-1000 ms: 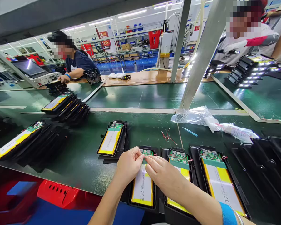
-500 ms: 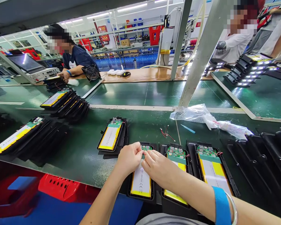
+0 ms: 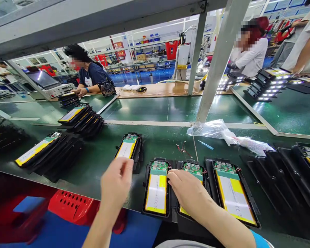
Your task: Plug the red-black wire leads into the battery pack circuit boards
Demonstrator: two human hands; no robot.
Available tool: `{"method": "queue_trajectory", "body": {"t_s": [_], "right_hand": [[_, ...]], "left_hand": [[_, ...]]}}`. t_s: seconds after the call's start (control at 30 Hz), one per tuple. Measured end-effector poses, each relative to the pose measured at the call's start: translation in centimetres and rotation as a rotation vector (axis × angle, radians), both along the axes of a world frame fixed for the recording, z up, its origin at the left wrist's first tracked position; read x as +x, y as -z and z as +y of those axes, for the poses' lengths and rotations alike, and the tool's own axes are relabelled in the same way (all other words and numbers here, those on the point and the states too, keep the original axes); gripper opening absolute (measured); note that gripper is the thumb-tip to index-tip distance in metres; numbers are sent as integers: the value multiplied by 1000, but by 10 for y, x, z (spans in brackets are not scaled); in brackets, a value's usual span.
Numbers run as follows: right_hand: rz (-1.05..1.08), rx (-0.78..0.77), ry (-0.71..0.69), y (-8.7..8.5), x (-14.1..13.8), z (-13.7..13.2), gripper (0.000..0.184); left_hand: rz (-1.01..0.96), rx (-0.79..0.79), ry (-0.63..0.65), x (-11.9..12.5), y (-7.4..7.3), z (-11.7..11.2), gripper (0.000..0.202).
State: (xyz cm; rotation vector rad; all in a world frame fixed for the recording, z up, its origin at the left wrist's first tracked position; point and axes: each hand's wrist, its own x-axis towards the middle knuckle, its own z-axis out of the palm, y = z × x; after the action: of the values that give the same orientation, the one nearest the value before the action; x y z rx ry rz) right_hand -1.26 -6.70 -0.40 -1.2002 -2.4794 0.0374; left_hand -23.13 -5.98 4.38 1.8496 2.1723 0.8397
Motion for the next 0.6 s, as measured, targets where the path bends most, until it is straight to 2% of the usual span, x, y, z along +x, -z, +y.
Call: {"method": "queue_trajectory", "body": {"t_s": [0.07, 0.1, 0.13, 0.2, 0.27, 0.3, 0.43, 0.5, 0.6], "right_hand": [[-32, 10, -62, -9, -17, -5, 17], [-42, 26, -136, -12, -27, -9, 13], [-49, 50, -223, -13, -38, -13, 18], [-71, 112, -372, -9, -58, -21, 50], [-129, 167, -428, 3, -72, -25, 73], [-168, 189, -424, 10, -76, -25, 73], [-270, 214, -367, 31, -79, -18, 45], [-281, 219, -337, 29, -77, -15, 41], [-306, 209, -333, 17, -74, -13, 46]], "left_hand": [[154, 29, -125, -16, -9, 9, 46], [199, -5, -140, -22, -10, 16, 61], [220, -69, -134, -26, -10, 24, 77], [204, -237, -104, -29, -4, 41, 101], [168, -372, -91, -25, 4, 54, 113], [158, -413, -100, -22, 7, 59, 115], [204, -445, -158, -12, 14, 66, 113], [228, -430, -165, -14, 15, 67, 107], [189, -408, -174, -24, 14, 69, 100]]}}
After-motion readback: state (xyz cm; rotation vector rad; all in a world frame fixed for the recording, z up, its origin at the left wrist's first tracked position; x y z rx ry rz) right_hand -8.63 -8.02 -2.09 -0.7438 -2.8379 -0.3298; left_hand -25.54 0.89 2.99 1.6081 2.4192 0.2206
